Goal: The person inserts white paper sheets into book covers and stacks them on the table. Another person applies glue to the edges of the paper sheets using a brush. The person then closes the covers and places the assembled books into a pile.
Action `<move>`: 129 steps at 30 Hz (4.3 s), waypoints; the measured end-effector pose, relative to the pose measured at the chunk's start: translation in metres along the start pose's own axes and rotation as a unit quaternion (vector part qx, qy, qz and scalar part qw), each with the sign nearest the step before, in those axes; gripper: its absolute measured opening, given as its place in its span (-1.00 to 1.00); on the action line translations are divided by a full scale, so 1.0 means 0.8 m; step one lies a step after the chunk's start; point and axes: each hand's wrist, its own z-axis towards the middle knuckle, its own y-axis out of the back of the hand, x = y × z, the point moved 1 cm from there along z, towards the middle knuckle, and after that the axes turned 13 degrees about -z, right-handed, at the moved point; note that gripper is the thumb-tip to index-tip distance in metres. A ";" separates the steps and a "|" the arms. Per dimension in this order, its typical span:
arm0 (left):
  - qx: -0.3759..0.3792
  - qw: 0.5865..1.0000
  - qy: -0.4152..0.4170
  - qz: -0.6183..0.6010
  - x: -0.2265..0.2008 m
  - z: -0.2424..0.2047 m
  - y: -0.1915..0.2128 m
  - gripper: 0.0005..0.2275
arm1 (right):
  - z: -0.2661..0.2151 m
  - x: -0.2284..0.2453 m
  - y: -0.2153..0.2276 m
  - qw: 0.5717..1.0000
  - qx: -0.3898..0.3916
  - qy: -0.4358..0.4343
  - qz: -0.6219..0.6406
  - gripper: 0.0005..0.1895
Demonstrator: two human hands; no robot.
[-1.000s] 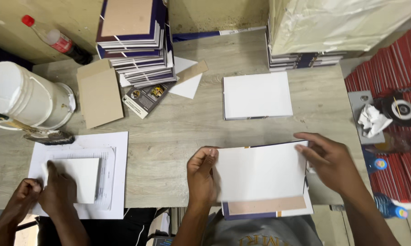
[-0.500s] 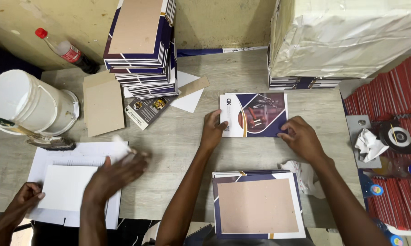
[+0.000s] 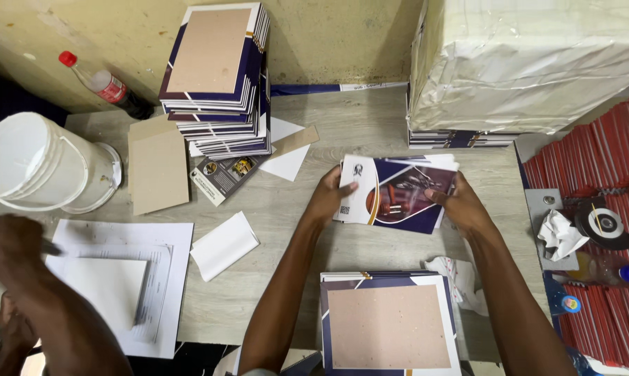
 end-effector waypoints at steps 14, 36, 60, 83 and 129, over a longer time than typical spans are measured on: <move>-0.086 0.946 -0.276 0.147 0.059 -0.013 0.022 -0.73 | -0.014 -0.001 -0.035 0.955 -0.119 0.238 -0.128 -0.64; -0.191 0.877 -0.078 0.434 0.075 0.056 0.045 -0.46 | 0.102 -0.029 -0.017 0.917 0.054 -0.038 -0.392 -0.28; -0.250 0.823 -0.166 0.482 0.064 -0.110 0.327 -0.80 | -0.158 0.046 0.014 0.981 -0.176 0.058 -0.063 -0.85; -0.030 0.980 -0.066 -0.184 0.048 -0.331 0.011 -0.87 | -0.328 0.003 0.021 0.988 0.014 0.097 0.123 -0.90; -0.278 0.952 -0.099 -0.074 0.106 -0.320 -0.011 -0.83 | -0.283 -0.011 -0.011 0.977 -0.135 -0.117 0.116 -0.86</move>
